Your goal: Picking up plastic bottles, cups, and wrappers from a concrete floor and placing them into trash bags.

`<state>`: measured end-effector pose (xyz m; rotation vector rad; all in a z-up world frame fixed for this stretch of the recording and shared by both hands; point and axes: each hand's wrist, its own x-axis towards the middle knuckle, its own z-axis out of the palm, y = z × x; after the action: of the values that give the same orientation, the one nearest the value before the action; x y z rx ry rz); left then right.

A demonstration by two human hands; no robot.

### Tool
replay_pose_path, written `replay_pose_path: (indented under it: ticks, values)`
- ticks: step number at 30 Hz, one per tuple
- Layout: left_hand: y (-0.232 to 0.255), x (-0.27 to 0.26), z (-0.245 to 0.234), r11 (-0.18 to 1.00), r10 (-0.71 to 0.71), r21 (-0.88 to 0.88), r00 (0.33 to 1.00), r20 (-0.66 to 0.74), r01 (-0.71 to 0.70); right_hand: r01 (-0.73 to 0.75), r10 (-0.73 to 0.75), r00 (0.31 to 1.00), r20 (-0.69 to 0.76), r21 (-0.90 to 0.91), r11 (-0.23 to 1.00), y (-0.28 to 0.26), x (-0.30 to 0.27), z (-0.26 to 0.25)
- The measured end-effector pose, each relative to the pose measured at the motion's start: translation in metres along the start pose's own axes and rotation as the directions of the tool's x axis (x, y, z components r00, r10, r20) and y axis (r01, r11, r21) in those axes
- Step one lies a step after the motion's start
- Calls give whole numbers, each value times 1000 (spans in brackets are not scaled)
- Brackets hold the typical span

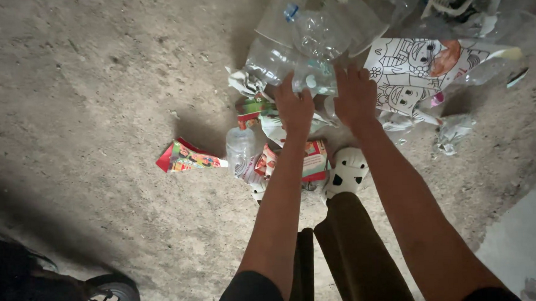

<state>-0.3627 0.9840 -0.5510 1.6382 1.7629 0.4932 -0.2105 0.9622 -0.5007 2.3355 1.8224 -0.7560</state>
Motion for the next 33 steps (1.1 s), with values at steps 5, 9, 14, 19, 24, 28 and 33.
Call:
replay_pose_path:
  ticks: [5,9,14,19,24,28,33]
  values:
    - [16,3,-8,999,-46,15,999,-22,46,-38,40,996,82,-27,999,3,-3,12]
    - [-1,5,-1,999,9,32,999,-45,-8,-31,34,997,71,-45,998,7,-8,15]
    - [1,11,-14,997,9,-78,1000,-4,-9,26,-27,1000,13,40,999,10,-20,0]
    - [13,18,-26,986,-89,-129,992,94,100,46,-40,998,-54,130,990,13,-32,-9]
    - [19,20,-35,993,116,-8,993,12,-116,97,-43,976,-213,248,964,7,-47,-34]
    - [43,19,-51,994,95,-60,995,31,-93,47,18,979,-203,311,949,4,-55,-48]
    - [50,14,-62,990,104,-104,993,49,-98,48,112,951,-287,497,867,-4,-76,-65]
